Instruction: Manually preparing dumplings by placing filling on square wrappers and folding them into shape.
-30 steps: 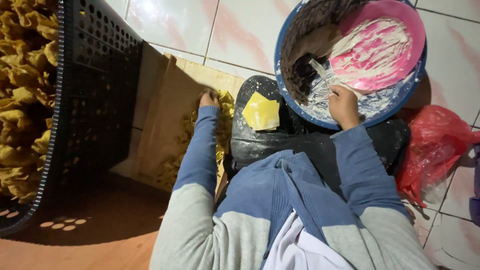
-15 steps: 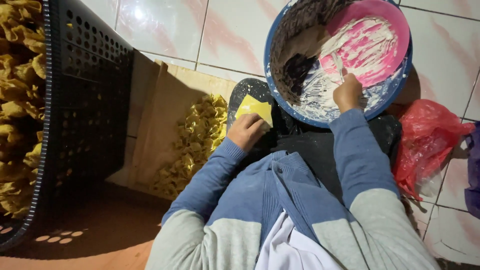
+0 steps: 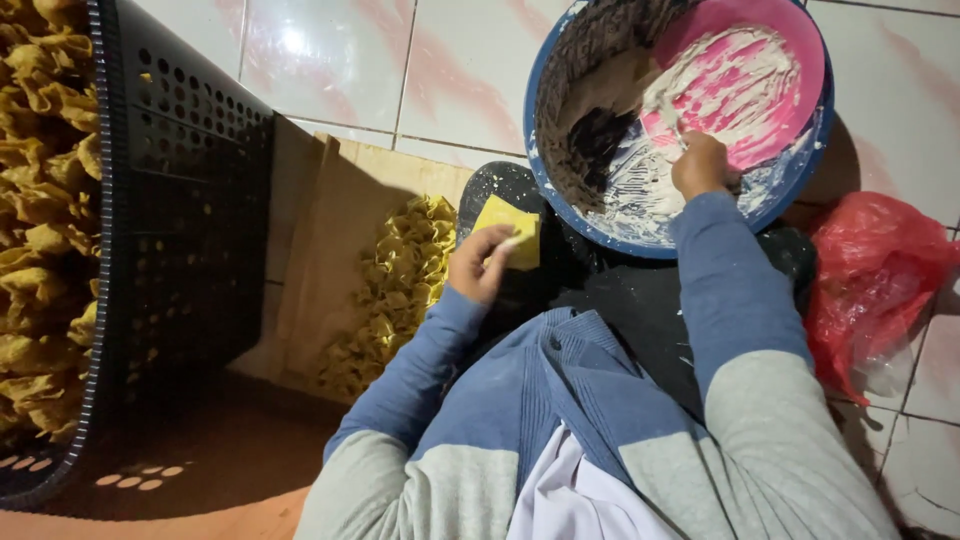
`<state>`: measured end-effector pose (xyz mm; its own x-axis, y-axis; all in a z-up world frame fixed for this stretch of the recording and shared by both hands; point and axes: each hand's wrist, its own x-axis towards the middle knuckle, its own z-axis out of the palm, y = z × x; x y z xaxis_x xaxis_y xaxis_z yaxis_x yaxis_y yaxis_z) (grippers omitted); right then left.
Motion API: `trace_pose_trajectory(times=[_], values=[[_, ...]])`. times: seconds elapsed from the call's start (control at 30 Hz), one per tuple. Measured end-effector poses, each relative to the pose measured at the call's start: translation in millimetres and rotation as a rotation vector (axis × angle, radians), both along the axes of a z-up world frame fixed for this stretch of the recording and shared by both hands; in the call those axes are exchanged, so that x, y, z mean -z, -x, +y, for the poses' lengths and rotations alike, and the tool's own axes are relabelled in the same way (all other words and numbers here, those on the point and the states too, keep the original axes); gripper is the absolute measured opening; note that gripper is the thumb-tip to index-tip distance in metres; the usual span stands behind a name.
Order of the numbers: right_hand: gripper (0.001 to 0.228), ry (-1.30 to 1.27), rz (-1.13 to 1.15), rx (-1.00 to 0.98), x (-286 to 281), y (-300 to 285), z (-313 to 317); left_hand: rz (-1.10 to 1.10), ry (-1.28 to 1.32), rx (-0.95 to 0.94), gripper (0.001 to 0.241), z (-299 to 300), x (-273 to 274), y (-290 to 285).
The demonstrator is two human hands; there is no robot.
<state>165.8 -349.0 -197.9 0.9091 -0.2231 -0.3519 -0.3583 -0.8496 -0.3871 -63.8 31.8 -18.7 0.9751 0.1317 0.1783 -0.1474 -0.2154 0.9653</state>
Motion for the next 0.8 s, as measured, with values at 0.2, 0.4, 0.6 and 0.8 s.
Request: trace_pose_trajectory(times=[0.2, 0.4, 0.6, 0.8], values=[[0.032, 0.061, -0.016, -0.226, 46, -6, -8, 0.122, 0.899, -0.088, 0.006, -9, 17, -9], [0.041, -0.569, 0.119, -0.141, -141, 53, 60, 0.282, 1.048, -0.322, 0.010, -20, -86, -36], [0.036, -0.869, -0.060, -0.303, -224, 92, 107, 0.270, 1.091, -0.440, 0.010, -32, -70, -53], [0.038, -0.726, -0.410, -0.420, -236, 146, 142, 0.474, 1.383, -0.491, 0.061, -42, 0, -73]])
